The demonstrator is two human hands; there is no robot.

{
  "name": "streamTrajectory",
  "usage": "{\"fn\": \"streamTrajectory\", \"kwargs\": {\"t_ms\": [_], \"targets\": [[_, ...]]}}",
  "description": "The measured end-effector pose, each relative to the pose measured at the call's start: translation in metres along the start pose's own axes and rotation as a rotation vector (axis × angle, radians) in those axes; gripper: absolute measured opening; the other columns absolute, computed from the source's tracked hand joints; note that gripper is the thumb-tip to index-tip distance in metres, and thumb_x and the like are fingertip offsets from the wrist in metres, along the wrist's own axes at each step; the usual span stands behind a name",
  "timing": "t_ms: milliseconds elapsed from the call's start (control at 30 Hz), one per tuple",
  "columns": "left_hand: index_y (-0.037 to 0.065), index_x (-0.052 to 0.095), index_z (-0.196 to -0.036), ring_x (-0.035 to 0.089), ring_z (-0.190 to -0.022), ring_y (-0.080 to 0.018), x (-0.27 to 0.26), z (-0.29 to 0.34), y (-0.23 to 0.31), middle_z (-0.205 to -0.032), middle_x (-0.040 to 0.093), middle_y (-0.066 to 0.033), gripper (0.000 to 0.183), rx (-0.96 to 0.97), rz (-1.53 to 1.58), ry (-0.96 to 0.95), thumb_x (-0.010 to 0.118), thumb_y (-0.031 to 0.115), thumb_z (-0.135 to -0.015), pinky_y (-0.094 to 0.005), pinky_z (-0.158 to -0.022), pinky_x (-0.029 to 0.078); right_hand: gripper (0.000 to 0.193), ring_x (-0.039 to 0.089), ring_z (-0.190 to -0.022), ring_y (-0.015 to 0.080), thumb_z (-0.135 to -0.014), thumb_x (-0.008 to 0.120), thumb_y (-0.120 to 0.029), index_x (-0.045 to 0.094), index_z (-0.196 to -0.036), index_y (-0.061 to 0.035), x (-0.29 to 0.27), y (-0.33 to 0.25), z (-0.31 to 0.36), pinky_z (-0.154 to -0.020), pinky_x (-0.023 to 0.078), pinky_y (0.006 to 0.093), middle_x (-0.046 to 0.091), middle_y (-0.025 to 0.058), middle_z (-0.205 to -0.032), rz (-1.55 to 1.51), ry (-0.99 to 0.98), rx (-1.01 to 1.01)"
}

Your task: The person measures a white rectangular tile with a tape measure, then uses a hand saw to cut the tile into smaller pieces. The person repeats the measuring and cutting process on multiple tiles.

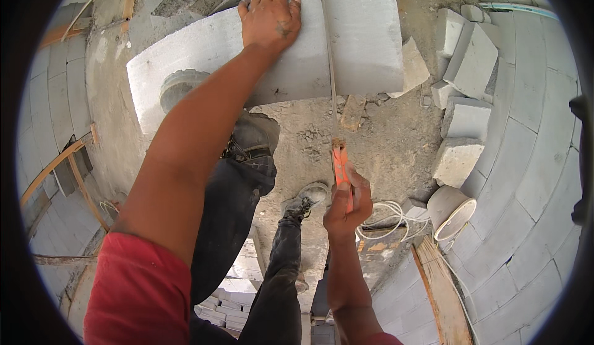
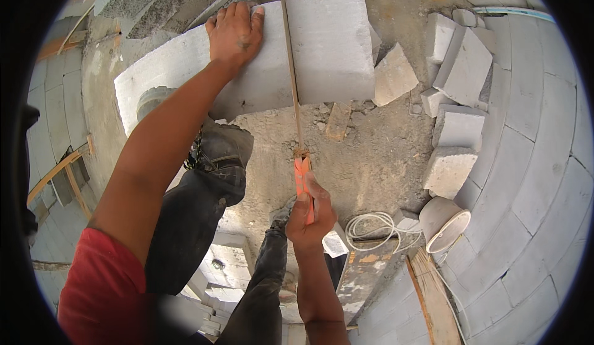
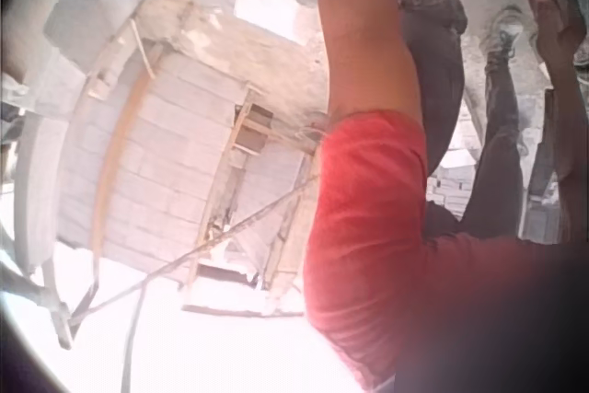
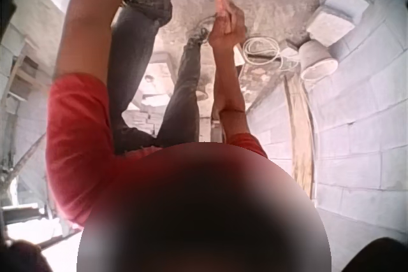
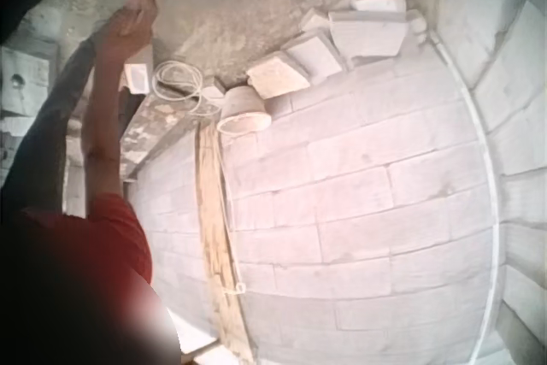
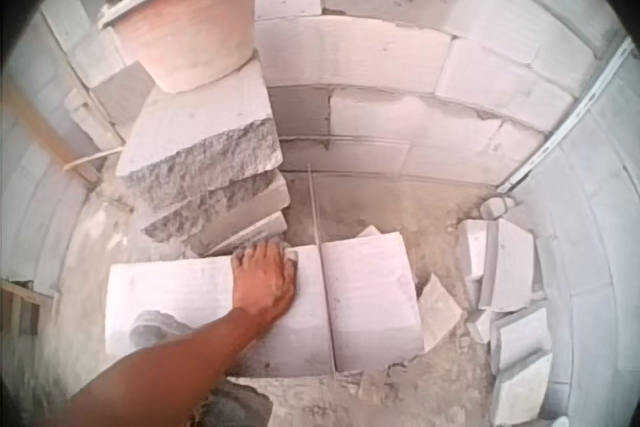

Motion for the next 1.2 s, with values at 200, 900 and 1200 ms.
{"fn": "streamTrajectory", "kwargs": {"t_ms": [200,900,1200], "targets": [[0.005,0.056,-0.114,0.047,-0.122,-0.0329,0.001,-0.008,-0.005,-0.122,0.056,-0.0149,0.044,-0.027,-0.013,-0.035,0.034,0.041,-0.101,-0.0540,-0.107,0.024,0.030,0.044,-0.050,0.0080,-0.095,0.043,-0.010,0.052,-0.120,0.0042,-0.017,-0.036,0.017,-0.047,0.039,0.0231,0.056,0.0082,-0.073,-0.071,0.137,-0.281],[0.004,0.056,-0.110,0.050,-0.118,-0.0318,-0.008,-0.014,-0.005,-0.118,0.058,-0.0138,0.040,-0.015,0.016,0.021,0.038,0.039,-0.101,-0.0537,-0.105,0.026,0.029,0.043,-0.054,0.0083,-0.094,0.045,-0.009,0.055,-0.118,0.0053,-0.001,-0.027,-0.029,-0.046,0.034,0.0254,0.052,0.0037,-0.072,-0.166,-0.006,0.022],[0.005,0.056,-0.109,0.048,-0.120,-0.0313,-0.001,-0.011,-0.006,-0.117,0.058,-0.0133,0.041,-0.044,0.044,0.024,0.037,0.040,-0.101,-0.0520,-0.107,0.024,0.033,0.048,-0.054,0.0114,-0.094,0.043,-0.010,0.051,-0.123,0.0046,-0.009,-0.046,-0.029,-0.051,0.042,0.0257,0.061,0.0134,-0.079,0.078,-0.051,-0.045]]}}
Point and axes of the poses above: each hand's wrist, its own z-axis away from the middle knuckle, its own x-axis out of the palm, y = z × x, the point moved 4 cm from there along -z, towards the middle knuckle
